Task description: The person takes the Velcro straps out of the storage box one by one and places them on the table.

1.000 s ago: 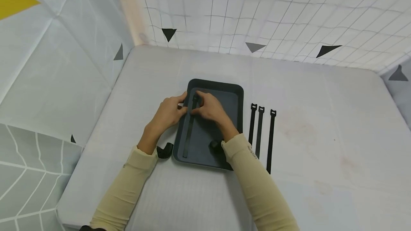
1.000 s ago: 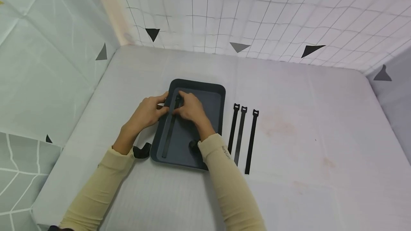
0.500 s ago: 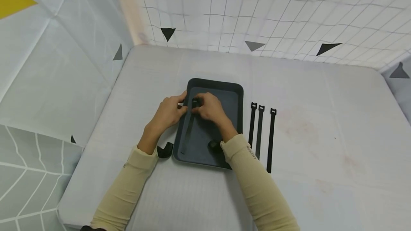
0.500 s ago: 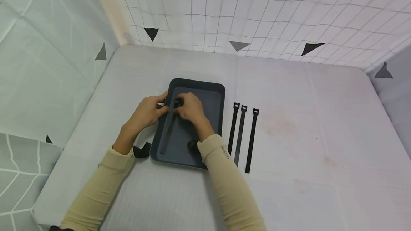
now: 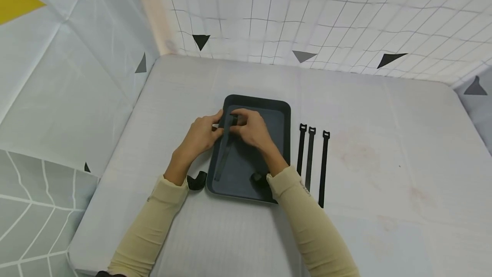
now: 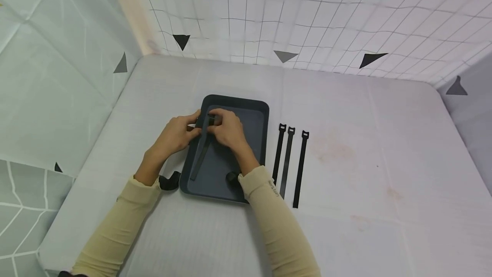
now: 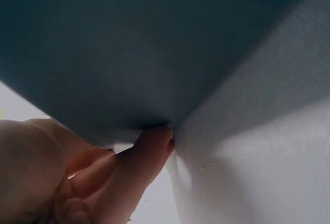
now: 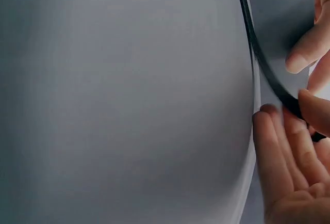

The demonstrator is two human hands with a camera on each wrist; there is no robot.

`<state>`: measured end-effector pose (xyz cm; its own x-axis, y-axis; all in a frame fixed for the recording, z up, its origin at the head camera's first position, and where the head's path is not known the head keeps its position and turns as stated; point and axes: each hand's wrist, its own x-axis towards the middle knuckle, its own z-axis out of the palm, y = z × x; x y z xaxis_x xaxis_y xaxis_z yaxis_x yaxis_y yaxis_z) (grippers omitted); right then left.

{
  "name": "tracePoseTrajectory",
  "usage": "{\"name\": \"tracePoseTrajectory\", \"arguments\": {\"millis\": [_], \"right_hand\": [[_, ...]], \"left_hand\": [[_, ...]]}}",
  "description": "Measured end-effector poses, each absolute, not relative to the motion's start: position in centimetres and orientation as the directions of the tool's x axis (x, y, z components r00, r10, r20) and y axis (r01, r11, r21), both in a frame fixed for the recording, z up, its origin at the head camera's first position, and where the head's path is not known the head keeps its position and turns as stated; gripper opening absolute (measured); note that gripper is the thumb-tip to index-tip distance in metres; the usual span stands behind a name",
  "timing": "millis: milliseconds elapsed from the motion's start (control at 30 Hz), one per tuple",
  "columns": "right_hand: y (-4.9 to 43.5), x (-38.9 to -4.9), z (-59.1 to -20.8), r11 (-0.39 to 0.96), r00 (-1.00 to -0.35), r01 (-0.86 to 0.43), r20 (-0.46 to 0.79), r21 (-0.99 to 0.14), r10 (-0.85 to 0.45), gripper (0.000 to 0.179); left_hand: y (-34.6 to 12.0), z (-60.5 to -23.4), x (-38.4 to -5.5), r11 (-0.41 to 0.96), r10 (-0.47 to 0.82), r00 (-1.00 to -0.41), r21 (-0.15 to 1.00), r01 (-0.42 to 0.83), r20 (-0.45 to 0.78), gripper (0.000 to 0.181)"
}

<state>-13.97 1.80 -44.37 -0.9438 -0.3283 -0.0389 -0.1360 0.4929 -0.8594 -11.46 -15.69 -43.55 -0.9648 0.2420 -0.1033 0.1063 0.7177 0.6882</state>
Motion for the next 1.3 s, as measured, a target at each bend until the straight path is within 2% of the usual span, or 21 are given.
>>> {"name": "tracePoseTrajectory", "arguments": {"millis": [167,400,867,1300], "right_hand": [[1.9,-13.8,-44.1,0.368,-0.948,-0.127,0.004,-0.921,-0.318,0.053],[2.2,-13.7,-43.9,0.206,-0.952,-0.014,-0.05,-0.978,-0.303,0.07],[2.9,-13.7,-43.6,0.187,-0.951,0.037,-0.092,-0.982,-0.296,0.084],[4.0,-14.0,-42.6,0.164,-0.943,0.053,-0.104,-0.985,-0.316,0.074]], "left_hand": [[-15.7,-43.6,-11.5,0.716,0.235,-0.966,0.692,0.095,-0.111,0.061],[-15.6,-43.5,-11.5,0.712,0.239,-0.965,0.696,0.095,-0.112,0.062],[-15.6,-43.5,-11.5,0.734,0.228,-0.966,0.674,0.09,-0.119,0.062],[-15.7,-43.6,-11.5,0.702,0.232,-0.963,0.709,0.07,-0.134,0.063]]}}
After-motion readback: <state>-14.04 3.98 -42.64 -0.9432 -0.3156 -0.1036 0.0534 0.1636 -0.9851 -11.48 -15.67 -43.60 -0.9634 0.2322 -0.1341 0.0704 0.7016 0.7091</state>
